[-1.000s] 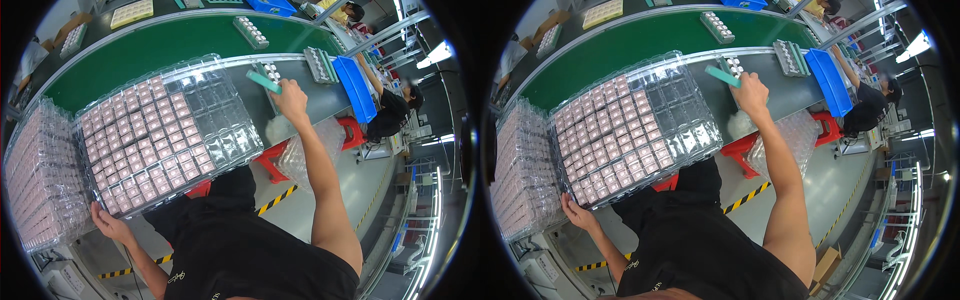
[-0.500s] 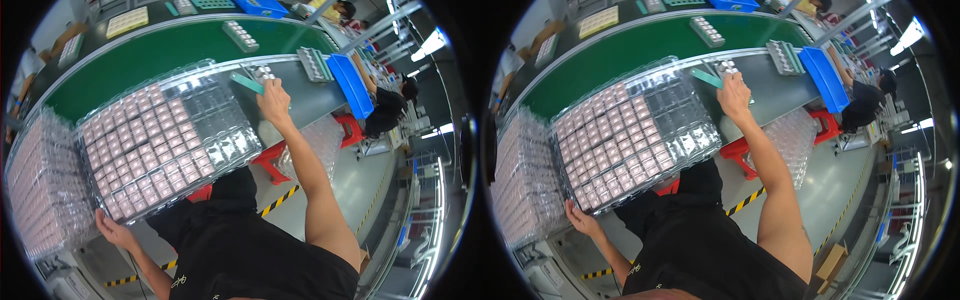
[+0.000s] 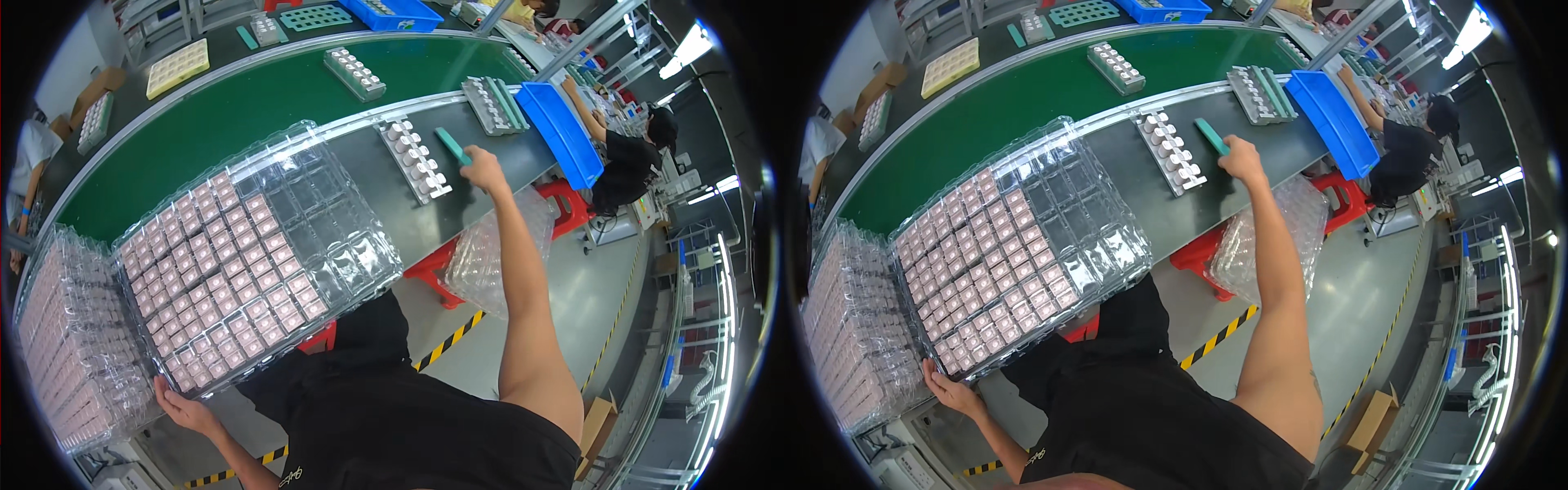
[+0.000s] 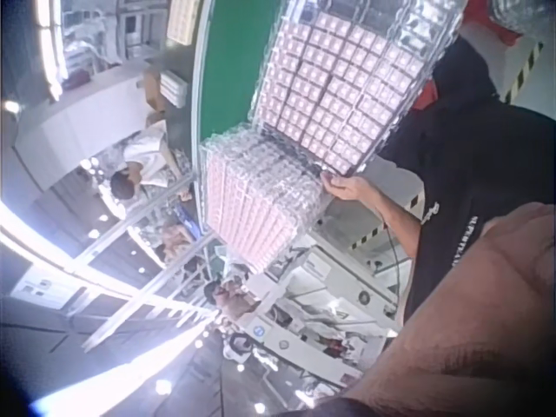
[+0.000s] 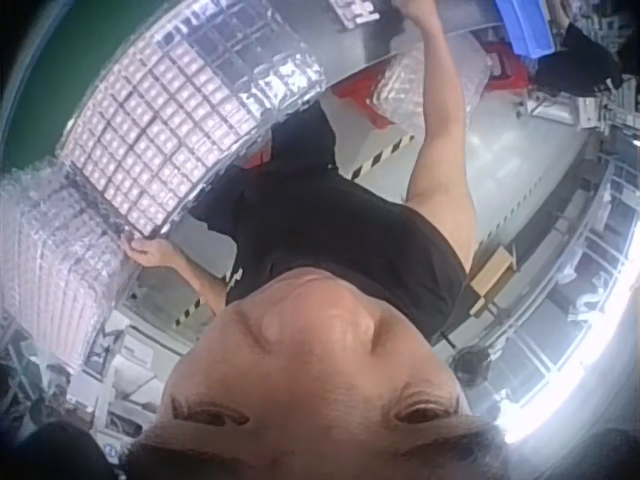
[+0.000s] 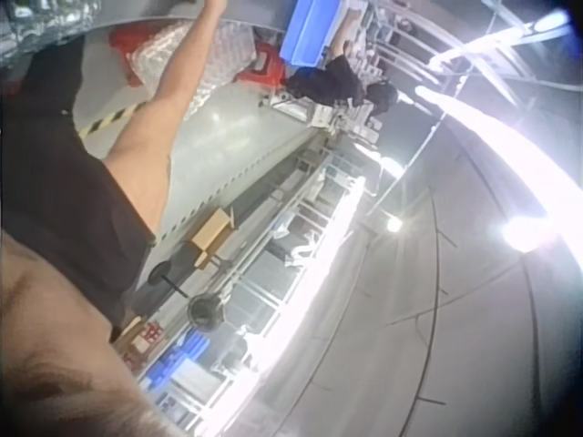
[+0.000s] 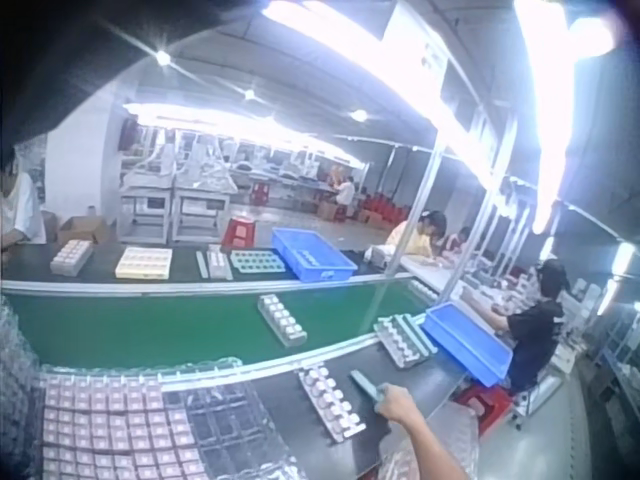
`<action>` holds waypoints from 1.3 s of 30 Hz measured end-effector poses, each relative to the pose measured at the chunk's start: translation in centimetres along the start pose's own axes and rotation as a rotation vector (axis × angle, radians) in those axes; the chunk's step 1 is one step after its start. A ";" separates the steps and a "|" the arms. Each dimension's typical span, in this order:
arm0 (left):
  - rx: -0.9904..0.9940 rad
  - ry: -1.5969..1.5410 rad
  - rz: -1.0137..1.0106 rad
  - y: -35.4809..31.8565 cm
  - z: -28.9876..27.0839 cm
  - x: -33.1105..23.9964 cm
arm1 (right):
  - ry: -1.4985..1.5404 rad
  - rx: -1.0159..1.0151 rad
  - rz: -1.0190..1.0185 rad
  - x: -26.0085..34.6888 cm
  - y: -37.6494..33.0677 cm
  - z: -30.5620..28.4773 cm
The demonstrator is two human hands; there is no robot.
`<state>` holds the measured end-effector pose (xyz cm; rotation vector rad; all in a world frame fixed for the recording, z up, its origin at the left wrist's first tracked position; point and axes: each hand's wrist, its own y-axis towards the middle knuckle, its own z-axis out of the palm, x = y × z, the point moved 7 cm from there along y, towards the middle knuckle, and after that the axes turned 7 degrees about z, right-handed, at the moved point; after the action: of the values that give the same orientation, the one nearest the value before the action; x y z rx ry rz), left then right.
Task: Packaging small electronic components into plastic trays on an assembly line.
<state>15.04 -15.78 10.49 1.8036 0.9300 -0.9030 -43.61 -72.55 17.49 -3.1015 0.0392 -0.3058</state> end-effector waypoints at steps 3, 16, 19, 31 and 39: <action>0.009 0.018 -0.012 0.0 0.0 -0.1 | -0.015 -0.023 -0.024 -1.2 1.2 -1.2; -0.023 0.121 -0.023 -0.2 -0.2 -1.2 | -0.062 -0.469 0.160 -6.1 17.5 -4.7; -0.025 0.122 -0.027 -0.3 -0.5 -1.1 | -0.129 -0.450 0.222 -5.8 17.7 -3.7; -0.025 -0.007 -0.034 -0.7 0.0 -0.9 | 0.583 0.201 -0.157 9.0 -8.5 0.4; 0.095 -0.051 0.155 -1.3 -0.5 -3.0 | 0.430 -0.108 -0.112 9.9 -11.4 1.4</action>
<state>12.68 -15.61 12.74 1.8960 0.7144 -0.9036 -33.33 -61.44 18.33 -3.0805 -0.1134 -0.9987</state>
